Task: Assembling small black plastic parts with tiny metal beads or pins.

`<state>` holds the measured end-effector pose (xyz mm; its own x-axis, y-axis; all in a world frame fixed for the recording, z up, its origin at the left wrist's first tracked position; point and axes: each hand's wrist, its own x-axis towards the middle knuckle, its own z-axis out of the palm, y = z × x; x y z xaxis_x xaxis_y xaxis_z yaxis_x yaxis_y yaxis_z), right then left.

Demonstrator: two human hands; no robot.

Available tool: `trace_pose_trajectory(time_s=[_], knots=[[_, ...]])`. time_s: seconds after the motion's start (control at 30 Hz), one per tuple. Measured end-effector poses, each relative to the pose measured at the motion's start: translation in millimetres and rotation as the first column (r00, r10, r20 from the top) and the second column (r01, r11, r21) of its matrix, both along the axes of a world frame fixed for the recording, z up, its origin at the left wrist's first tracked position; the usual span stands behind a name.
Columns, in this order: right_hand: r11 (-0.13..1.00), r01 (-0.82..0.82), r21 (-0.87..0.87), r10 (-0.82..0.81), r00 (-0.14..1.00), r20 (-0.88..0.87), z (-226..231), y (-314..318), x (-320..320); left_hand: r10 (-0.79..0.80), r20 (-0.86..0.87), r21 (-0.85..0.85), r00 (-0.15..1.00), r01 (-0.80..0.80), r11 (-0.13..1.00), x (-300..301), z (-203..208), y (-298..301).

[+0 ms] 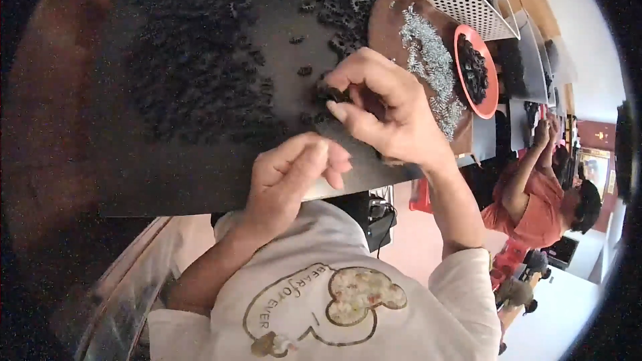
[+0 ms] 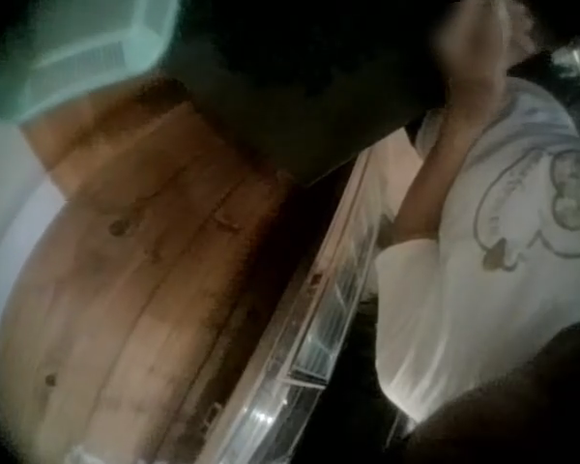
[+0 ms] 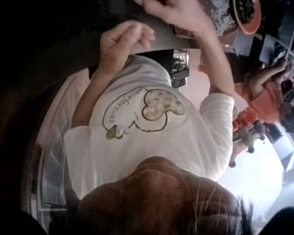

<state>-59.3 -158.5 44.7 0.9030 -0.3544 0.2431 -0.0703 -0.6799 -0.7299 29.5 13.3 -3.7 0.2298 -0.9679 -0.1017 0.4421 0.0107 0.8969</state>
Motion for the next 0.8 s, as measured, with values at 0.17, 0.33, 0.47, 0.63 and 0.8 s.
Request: trace_pose_trajectory(time_s=[0.17, 0.33, 0.47, 0.63, 0.8], knots=[[0.992, -0.084, 0.094, 0.074, 0.991, 0.107, 5, 26, -28, 0.081, -0.287, -0.05, 0.955, -0.099, 0.994, -3, -2, -5], [0.999, -0.044, -0.017, 0.047, 0.984, 0.173, -4, 36, -36, 0.035, -0.218, 0.03, 0.975, -0.029, 0.999, -5, 2, -6], [0.999, -0.036, -0.013, 0.038, 0.964, 0.265, -13, 37, -44, 0.052, -0.368, 0.047, 0.928, -0.037, 0.998, -7, 6, -10], [1.0, -0.006, -0.005, 0.007, 0.963, 0.268, -16, 41, -53, 0.053, -0.239, 0.047, 0.97, -0.043, 0.998, -8, 3, -8], [0.999, 0.025, 0.04, -0.036, 0.952, 0.304, -10, 45, -63, 0.09, -0.035, -0.074, 0.995, -0.092, 0.993, -16, 4, -13]])
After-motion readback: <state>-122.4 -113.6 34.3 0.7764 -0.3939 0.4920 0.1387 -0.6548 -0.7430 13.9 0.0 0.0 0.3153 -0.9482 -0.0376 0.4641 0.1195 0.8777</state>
